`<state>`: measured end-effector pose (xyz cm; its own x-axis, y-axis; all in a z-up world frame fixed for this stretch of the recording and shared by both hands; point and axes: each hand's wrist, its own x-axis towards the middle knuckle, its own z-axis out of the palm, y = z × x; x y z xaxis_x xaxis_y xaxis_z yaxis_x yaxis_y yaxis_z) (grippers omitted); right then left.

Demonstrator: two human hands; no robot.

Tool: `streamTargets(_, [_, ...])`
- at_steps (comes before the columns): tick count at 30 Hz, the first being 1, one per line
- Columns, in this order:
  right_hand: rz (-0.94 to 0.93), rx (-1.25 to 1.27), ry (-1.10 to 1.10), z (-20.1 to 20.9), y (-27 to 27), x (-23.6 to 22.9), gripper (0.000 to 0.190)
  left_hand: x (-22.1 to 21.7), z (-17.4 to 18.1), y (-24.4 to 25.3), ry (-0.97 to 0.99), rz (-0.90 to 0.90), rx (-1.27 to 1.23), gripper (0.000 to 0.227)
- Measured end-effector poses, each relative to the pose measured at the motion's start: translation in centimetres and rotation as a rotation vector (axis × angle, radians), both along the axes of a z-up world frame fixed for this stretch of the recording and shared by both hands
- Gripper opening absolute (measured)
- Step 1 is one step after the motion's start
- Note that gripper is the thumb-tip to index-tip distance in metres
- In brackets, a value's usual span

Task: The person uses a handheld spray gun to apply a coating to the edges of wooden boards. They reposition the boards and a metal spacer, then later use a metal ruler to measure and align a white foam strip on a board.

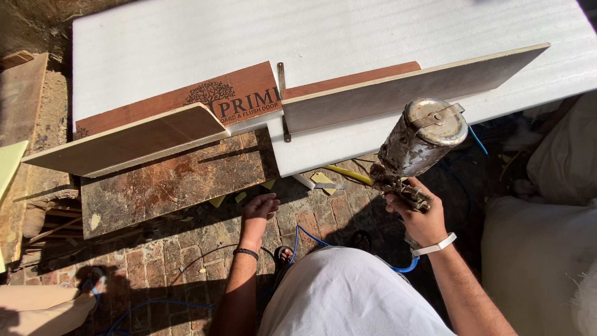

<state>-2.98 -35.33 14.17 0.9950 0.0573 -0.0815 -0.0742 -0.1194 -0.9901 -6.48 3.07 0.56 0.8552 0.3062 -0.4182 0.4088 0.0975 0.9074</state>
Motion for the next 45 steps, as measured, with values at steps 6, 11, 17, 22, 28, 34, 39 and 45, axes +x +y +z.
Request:
streamTargets(6, [0.023,0.033,-0.094,0.7,1.3,-0.9,0.024,-0.4,-0.1,0.8,0.009,0.003,-0.027,0.023])
streamTargets(11, [-0.015,-0.048,-0.059,1.0,1.4,-1.3,0.03,-0.4,-0.2,1.0,0.015,0.001,-0.032,0.024])
streamTargets(17, [-0.034,-0.049,-0.135,1.6,1.2,-1.3,0.025,0.3,-0.8,0.4,-0.001,-0.021,-0.054,0.025])
streamTargets(22, [-0.001,-0.011,-0.106,2.3,1.4,-0.9,0.031,0.4,-1.0,0.0,-0.021,-0.023,-0.042,0.024])
streamTargets(28, [-0.055,-0.095,-0.115,2.8,1.1,-0.8,0.031,0.0,-0.6,0.1,-0.006,-0.018,-0.021,0.024])
streamTargets(34, [-0.063,-0.014,-0.118,2.2,1.2,-1.1,0.028,-0.3,-0.3,0.4,0.022,0.003,-0.011,0.023])
streamTargets(39, [-0.002,-0.015,-0.083,1.8,1.3,-1.8,0.03,-0.5,-0.4,0.3,-0.004,-0.008,-0.014,0.023])
streamTargets(45, [-0.073,-0.148,-0.047,2.5,1.6,-2.1,0.042,-0.3,-0.3,-0.4,0.015,-0.032,0.001,0.026])
